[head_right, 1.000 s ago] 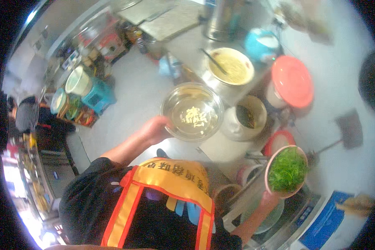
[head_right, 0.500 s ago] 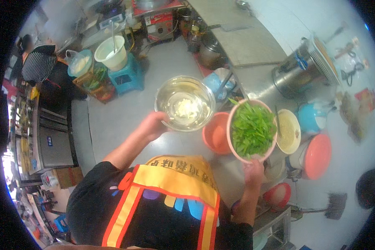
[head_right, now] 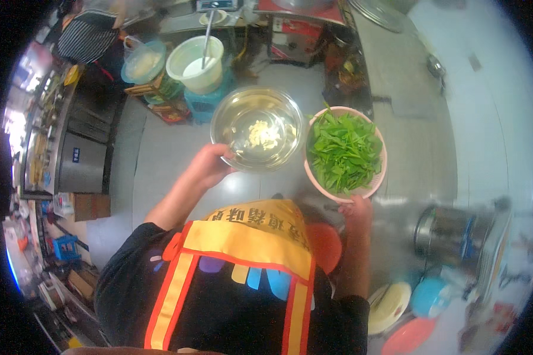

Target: The person pours oil into a wok, adds chopped garlic, then adds leafy green vegetables and stirs them with a spatula. They season the vegetables with salt and continue stir-frying until the greens are wilted.

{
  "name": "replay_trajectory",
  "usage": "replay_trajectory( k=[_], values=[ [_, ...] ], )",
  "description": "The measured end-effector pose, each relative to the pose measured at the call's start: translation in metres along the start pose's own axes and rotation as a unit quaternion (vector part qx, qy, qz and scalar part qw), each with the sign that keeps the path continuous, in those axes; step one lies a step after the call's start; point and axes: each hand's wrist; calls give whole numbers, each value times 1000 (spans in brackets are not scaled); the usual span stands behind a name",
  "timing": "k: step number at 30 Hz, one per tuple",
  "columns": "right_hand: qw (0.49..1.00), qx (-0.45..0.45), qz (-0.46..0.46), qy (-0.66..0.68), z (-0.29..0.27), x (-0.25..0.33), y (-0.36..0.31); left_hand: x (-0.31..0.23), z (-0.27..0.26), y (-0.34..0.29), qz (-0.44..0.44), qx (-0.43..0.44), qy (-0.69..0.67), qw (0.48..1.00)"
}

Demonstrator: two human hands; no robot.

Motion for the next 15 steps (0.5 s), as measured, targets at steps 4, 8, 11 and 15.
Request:
replay_trajectory(
  k=[4, 8, 11, 15],
  values=[
    [999, 36, -8, 0, 34, 57, 104, -65, 0, 38, 27, -23, -26, 999],
    [994, 20, 49, 100, 113, 166, 130, -105, -13, 91, 68, -46, -51, 995],
    [997, -24, 52, 52, 149, 210, 167, -133, -22, 140, 78, -58, -63, 993],
    [996, 16, 57, 61, 175, 236, 245, -165, -35, 218, 72, -49, -85, 993]
  ],
)
Point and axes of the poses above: each hand's wrist, its own y-axis towards the middle knuckle, its own z-axis out of the palm, x = y × z, and after that the axes turned 9 degrees about z, right-handed
